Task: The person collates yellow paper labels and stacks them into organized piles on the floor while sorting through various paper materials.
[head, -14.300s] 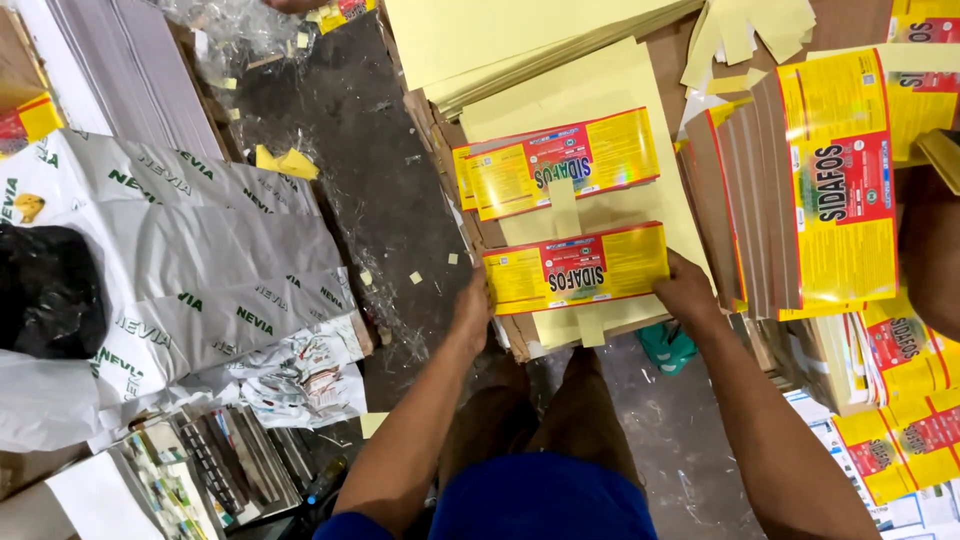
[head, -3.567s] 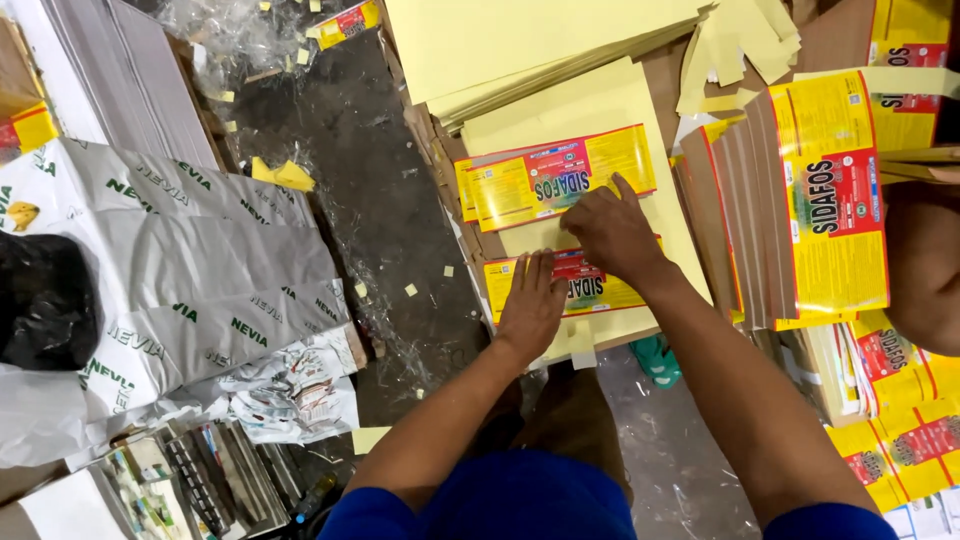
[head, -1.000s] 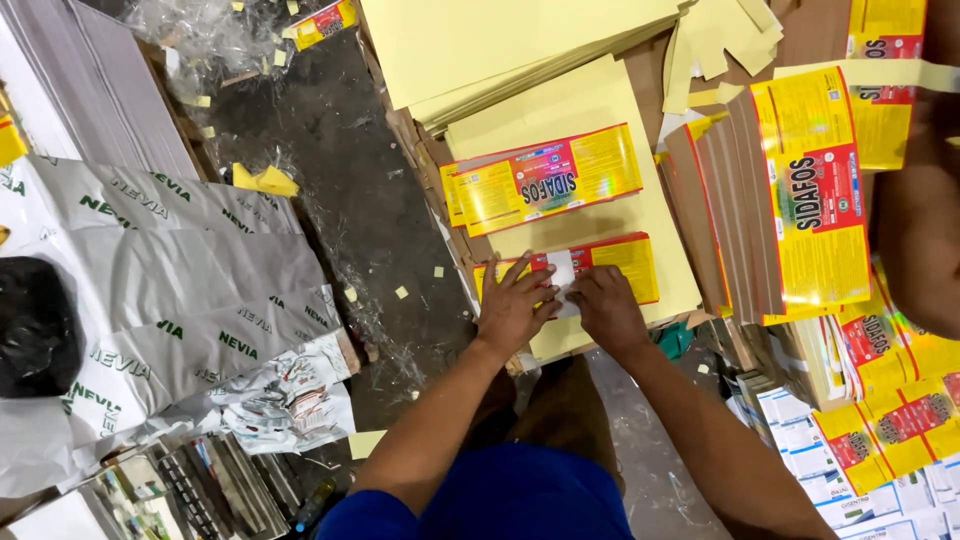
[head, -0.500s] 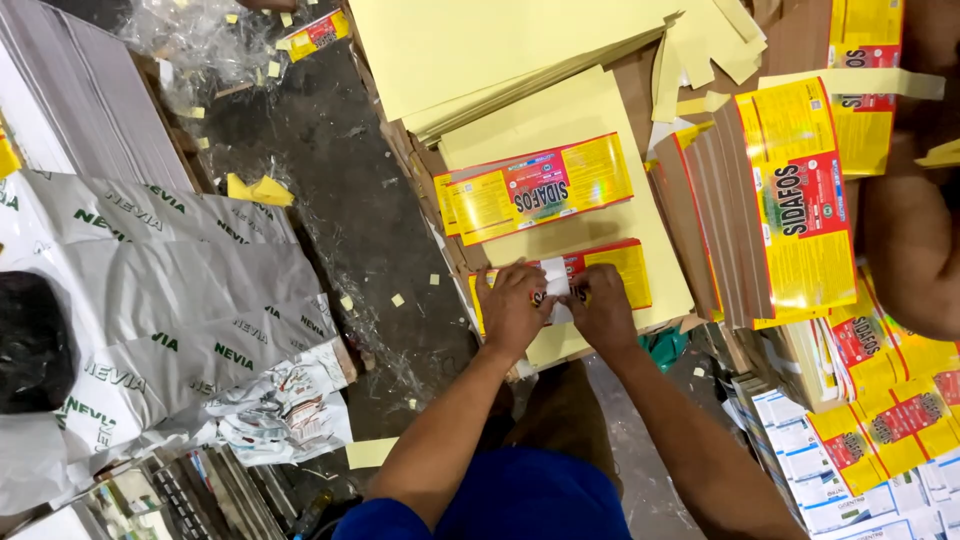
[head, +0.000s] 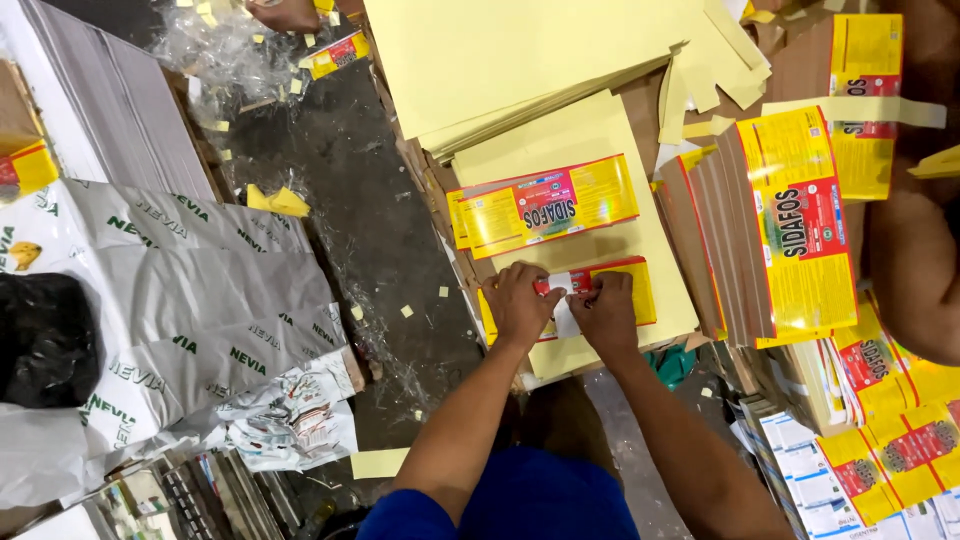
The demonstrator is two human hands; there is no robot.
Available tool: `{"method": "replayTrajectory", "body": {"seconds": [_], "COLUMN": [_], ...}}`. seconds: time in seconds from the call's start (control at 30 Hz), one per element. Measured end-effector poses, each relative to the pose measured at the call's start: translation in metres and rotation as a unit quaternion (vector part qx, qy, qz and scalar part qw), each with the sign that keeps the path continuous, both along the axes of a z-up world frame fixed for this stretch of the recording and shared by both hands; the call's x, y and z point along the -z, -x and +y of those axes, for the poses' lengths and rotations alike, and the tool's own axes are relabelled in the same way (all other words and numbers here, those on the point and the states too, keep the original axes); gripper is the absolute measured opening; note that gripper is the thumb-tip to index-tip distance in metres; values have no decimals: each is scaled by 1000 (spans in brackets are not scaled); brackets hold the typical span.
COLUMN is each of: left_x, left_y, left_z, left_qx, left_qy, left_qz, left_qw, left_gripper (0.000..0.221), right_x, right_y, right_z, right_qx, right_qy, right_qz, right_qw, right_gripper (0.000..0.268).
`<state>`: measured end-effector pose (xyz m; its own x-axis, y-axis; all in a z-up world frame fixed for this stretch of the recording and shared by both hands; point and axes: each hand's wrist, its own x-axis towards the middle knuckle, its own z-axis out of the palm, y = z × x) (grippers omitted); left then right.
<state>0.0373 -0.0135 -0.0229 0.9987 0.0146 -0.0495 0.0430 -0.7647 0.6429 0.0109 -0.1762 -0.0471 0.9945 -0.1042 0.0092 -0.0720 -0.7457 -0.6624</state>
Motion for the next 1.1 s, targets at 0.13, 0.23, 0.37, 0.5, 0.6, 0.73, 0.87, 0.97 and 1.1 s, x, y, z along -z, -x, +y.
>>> {"method": "replayTrajectory", "body": {"seconds": [0.13,0.23,0.37,0.5,0.6,0.73,0.87,0.97,1.1], "left_x": [0,-7,3,-31,-34,-20,-13,5,24], "left_y": [0,1,7,15,18,15,17,23,34], "left_z": [0,-3,-17,-30,-37,-37,-33,-27,-24], "left_qx": [0,19,22,168,230,224,242,247,253], "left_qy": [-9,-18,-39,-128,-126,-133,-111,-99,-66], "left_qz": [-1,-18,-5,5,94,150,206,180,127], "left_qw": [1000,999,999,977,960,954,942,947,957], "left_gripper": [35,36,48,92,104,118,142,148,146], "right_x": [-17,-17,2,-11,7,123,180,187,234], "right_y": [-7,-9,-19,-75,-146,-240,-331,-356,-378], "right_z": [7,4,-10,-24,-39,-94,-110,-129,-171], "right_qx": [19,51,21,40,89,129,257,353,421], "right_qy": [-29,-46,-26,-70,-104,-60,48,14,40], "right_qz": [31,60,50,-3,-75,-92,42,148,194], "right_qw": [999,996,998,997,988,986,964,924,885], "right_gripper": [45,45,35,20,21,43,41,51,57]}}
